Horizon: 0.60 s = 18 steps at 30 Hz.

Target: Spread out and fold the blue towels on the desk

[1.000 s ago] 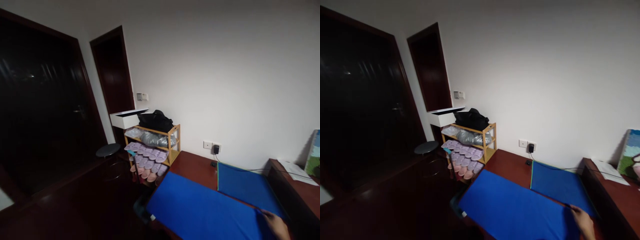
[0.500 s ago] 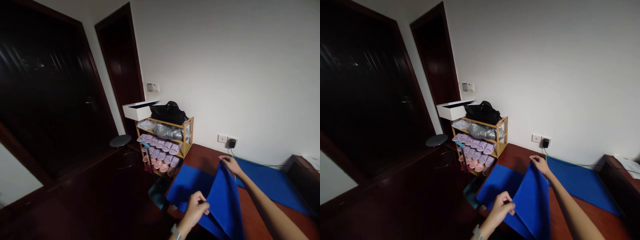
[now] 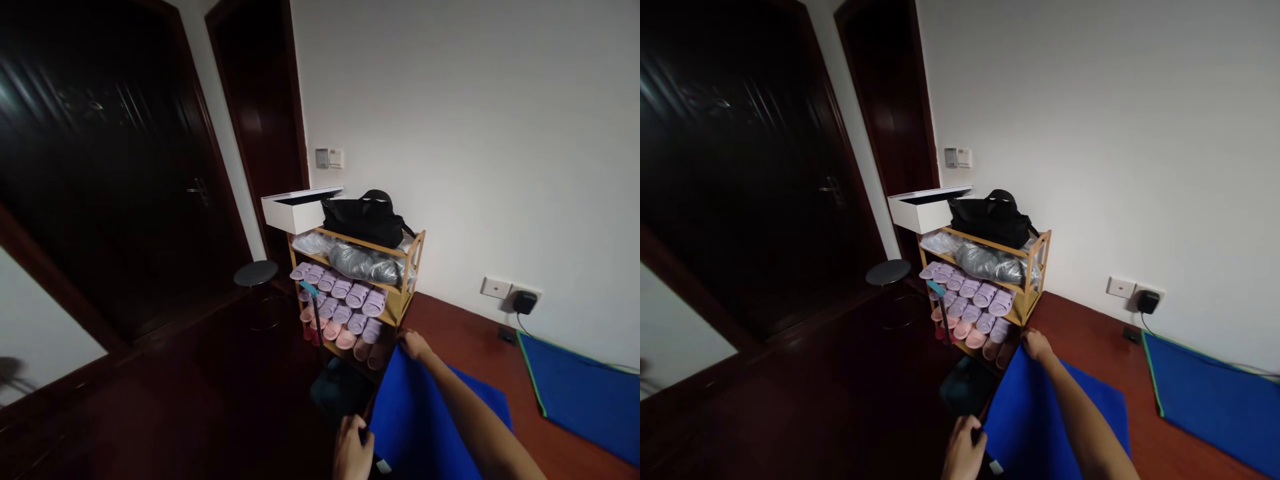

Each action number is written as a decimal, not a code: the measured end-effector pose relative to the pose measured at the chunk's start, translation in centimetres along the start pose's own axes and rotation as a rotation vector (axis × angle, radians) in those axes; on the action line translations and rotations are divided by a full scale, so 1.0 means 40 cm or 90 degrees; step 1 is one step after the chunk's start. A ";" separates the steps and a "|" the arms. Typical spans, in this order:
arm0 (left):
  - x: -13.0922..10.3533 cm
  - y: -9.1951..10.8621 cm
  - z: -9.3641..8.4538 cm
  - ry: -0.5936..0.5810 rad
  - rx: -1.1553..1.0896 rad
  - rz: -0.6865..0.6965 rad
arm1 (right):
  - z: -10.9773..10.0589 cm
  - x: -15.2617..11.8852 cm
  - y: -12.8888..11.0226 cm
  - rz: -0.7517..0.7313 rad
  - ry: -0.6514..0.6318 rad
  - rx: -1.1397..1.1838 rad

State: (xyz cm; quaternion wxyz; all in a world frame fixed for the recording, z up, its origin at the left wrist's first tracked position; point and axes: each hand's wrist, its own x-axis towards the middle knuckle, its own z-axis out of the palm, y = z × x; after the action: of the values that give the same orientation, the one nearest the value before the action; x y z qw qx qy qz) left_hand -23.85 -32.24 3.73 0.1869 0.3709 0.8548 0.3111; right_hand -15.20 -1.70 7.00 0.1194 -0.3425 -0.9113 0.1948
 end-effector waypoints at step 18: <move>0.000 0.035 -0.066 -0.033 -0.215 0.100 | -0.252 -0.250 0.006 -0.078 0.092 0.131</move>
State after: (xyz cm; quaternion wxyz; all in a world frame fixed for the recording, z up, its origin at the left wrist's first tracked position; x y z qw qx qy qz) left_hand -24.59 -32.53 6.59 0.2439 0.4077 0.7536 0.4543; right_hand -4.16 -5.47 15.09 0.2312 -0.2853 -0.8947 0.2542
